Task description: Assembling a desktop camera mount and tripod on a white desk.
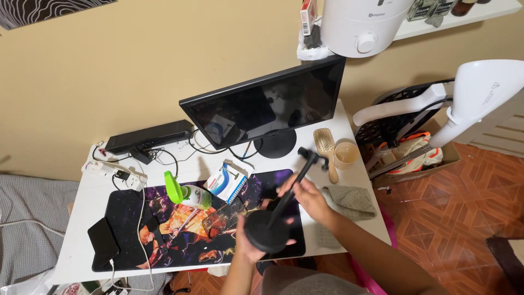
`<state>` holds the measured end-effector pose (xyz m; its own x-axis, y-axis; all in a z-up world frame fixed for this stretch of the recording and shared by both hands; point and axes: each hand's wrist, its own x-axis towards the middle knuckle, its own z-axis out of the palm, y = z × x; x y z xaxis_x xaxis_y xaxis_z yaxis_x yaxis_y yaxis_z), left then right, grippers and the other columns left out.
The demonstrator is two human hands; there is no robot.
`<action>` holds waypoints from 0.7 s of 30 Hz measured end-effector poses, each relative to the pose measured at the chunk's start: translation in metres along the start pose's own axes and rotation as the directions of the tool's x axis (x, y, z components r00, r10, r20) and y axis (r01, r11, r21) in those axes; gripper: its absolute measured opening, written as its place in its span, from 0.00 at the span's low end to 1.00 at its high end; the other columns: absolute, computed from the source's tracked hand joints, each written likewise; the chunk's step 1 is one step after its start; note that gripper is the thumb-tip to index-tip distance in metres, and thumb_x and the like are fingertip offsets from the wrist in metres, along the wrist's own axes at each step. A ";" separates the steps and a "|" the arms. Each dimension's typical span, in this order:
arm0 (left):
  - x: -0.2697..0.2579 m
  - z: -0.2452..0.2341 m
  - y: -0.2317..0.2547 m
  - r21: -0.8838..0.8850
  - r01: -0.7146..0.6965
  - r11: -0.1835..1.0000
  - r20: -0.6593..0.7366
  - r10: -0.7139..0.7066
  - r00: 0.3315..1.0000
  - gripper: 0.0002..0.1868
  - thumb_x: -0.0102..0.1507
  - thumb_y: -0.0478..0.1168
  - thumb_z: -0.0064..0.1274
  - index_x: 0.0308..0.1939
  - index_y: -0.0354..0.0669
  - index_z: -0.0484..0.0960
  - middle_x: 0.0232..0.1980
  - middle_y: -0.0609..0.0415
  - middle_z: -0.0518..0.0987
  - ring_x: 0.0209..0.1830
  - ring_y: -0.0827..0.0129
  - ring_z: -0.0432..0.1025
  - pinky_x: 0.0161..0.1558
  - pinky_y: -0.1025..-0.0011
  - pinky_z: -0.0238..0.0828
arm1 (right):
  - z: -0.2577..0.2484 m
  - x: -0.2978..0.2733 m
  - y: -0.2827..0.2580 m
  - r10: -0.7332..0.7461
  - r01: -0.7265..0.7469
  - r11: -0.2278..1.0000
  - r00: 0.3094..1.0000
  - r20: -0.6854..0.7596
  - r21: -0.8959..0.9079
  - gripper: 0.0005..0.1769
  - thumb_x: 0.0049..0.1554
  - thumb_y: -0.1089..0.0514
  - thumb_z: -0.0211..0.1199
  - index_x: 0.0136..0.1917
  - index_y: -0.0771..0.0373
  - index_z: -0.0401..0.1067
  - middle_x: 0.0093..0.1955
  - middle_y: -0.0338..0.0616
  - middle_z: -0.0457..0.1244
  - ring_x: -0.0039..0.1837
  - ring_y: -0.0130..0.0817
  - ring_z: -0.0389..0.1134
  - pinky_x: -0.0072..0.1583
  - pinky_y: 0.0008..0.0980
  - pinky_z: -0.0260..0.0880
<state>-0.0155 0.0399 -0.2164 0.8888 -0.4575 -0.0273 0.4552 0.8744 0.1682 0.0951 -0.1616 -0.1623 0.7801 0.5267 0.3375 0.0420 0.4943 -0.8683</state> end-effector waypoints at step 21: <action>0.043 0.153 -0.007 0.437 -0.172 0.883 -0.542 0.412 0.732 0.45 0.59 0.68 0.35 0.72 0.43 0.66 0.64 0.34 0.72 0.56 0.47 0.71 0.54 0.53 0.70 | 0.034 0.083 -0.108 0.065 0.276 0.771 0.863 -0.502 0.574 0.30 0.65 0.31 0.46 0.31 0.52 0.53 0.23 0.29 0.45 0.24 0.18 0.41 0.26 0.19 0.37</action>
<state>0.0119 -0.0109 -0.0682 0.8671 0.1126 -0.4853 0.2255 0.7799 0.5839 0.1343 -0.1478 -0.0277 0.9888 0.1394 0.0528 -0.1105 0.9233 -0.3678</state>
